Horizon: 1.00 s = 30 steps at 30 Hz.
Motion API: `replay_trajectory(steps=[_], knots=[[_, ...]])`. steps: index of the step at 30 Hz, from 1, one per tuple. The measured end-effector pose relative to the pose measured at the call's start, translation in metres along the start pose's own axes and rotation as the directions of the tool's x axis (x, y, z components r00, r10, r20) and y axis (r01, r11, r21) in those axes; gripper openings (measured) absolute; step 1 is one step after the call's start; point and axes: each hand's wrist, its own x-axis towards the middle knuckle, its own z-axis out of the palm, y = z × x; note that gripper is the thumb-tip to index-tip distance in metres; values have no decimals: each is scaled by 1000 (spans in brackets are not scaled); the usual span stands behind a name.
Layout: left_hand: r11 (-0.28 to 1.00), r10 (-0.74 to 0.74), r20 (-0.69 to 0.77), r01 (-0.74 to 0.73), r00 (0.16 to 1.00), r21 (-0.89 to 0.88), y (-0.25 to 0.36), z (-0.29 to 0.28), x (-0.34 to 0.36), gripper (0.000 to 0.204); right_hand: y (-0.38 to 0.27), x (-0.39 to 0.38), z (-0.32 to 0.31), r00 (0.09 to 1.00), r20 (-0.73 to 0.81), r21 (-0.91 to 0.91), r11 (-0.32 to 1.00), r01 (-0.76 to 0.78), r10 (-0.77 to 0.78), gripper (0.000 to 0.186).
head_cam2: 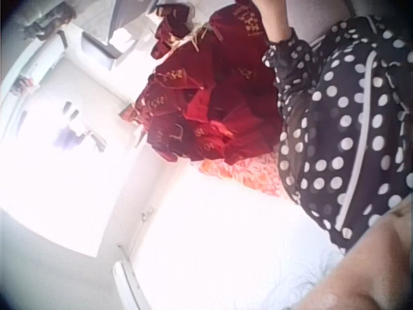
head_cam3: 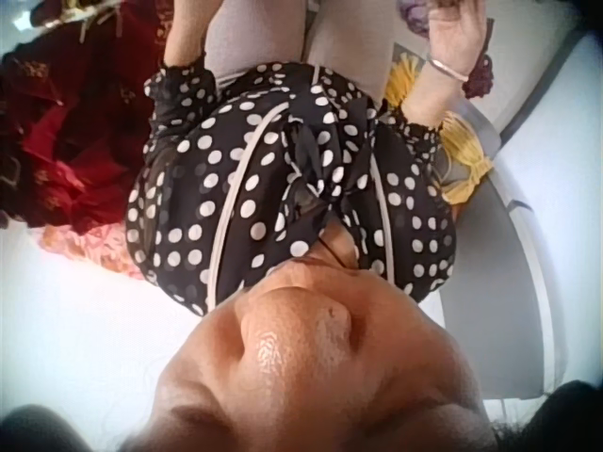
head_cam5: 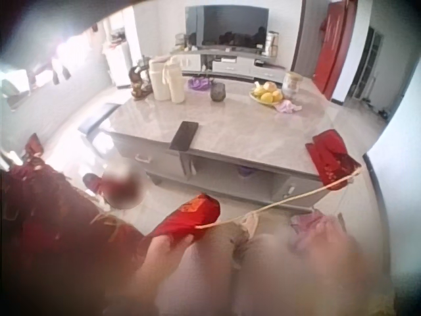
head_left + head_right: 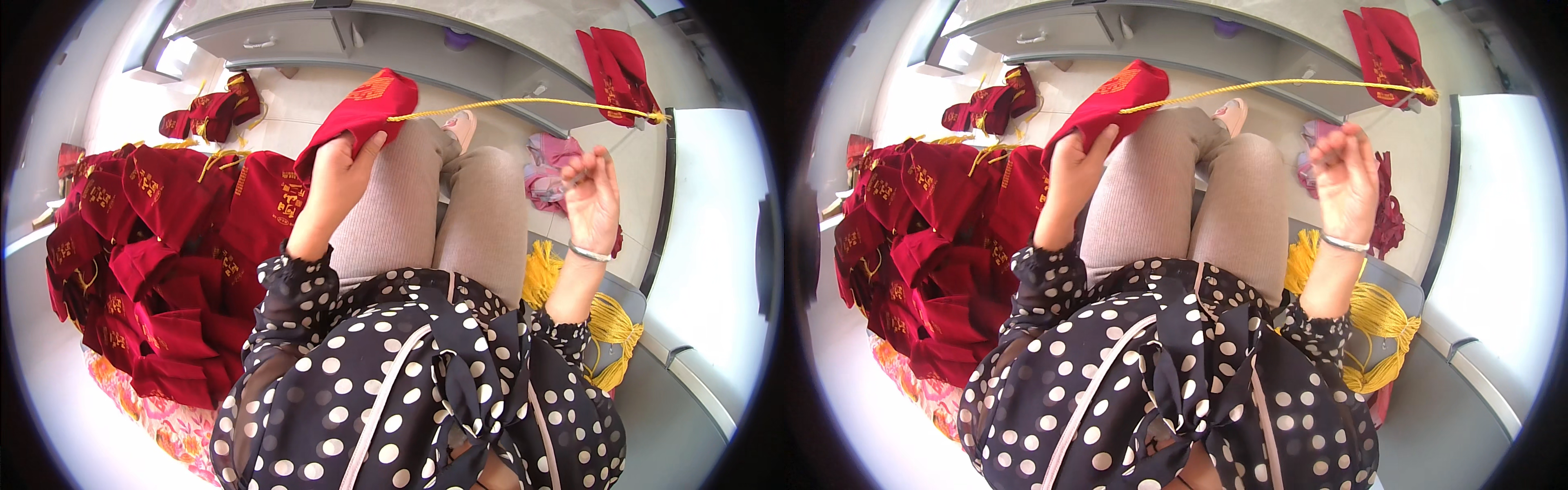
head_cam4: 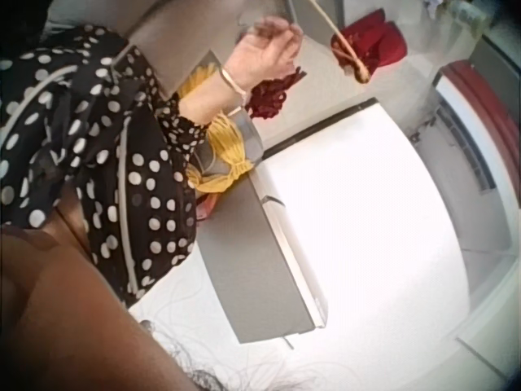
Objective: The person sits on the floor and sews a yellow cord onto the opening of a red fabric pouch using a needle and thread. They repeatedly pick up pouches from a pile, stitch the cord, and place the finished pouches back onto the pile.
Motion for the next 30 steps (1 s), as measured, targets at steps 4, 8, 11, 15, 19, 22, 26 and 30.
replay_trajectory(steps=[4,8,11,15,19,22,26,30], knots=[[753,-300,191,355,935,-554,40,-15,-4,29,14,9,70,976,209,-78,996,-50,65,13],[492,-364,388,528,847,-692,50,-13,-7,28,28,13,126,953,289,-266,964,-16,95,11],[375,-333,471,573,817,-728,42,-10,-9,23,38,17,139,942,315,-313,950,-14,118,10],[352,-337,489,589,805,-727,37,-8,-13,20,47,22,138,937,318,-376,926,-16,145,10],[406,-310,492,581,813,-705,32,-7,-16,21,48,24,135,941,297,-410,912,-26,160,10],[432,-291,504,581,813,-689,30,-6,-15,22,50,27,131,942,294,-409,912,-28,161,11],[455,-284,522,592,804,-666,30,-7,-15,22,53,28,128,941,294,-388,921,-42,167,12],[517,-249,533,576,809,-633,22,-7,-16,23,55,29,128,930,297,-416,906,-78,216,13]])
